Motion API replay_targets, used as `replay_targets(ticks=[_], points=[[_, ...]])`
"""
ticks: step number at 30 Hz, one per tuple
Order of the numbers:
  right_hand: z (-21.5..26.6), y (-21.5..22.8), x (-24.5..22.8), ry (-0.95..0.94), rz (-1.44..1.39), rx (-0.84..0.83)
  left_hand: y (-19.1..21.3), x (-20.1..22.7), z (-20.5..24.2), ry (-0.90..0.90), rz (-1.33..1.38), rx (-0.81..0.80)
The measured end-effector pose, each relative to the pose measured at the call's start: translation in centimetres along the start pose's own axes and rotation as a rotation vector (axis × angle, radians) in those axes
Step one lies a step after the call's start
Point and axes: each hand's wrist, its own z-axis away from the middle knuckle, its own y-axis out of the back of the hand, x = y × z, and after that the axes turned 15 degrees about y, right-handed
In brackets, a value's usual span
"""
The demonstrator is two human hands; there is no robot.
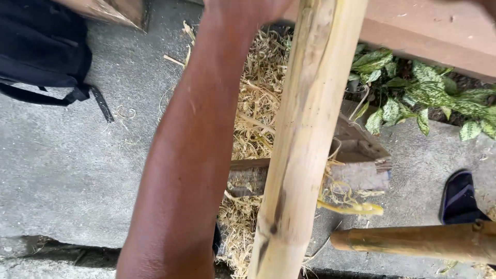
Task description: The person is using a machete to shave and smooth the outer surface of bamboo stalks.
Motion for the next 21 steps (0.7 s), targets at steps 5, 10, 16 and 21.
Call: replay_targets(ticks=[5, 10, 16, 21], points=[[-1.3, -2.0, 0.7, 0.068, 0.014, 0.058, 2.3, 0.5, 1.3, 0.013, -0.064, -0.065], [0.5, -2.1, 1.5, 0.071, 0.015, 0.103, 2.9, 0.8, 0.2, -0.021, -0.096, -0.116], [3.4, -0.5, 0.9, 0.128, 0.066, 0.17, 2.2, 0.2, -0.2, -0.012, -0.136, -0.167], [8.3, 0.1, -2.3, 0.085, 0.042, -0.043, 5.3, 3.4, 1.8, 0.171, -0.308, -0.65]])
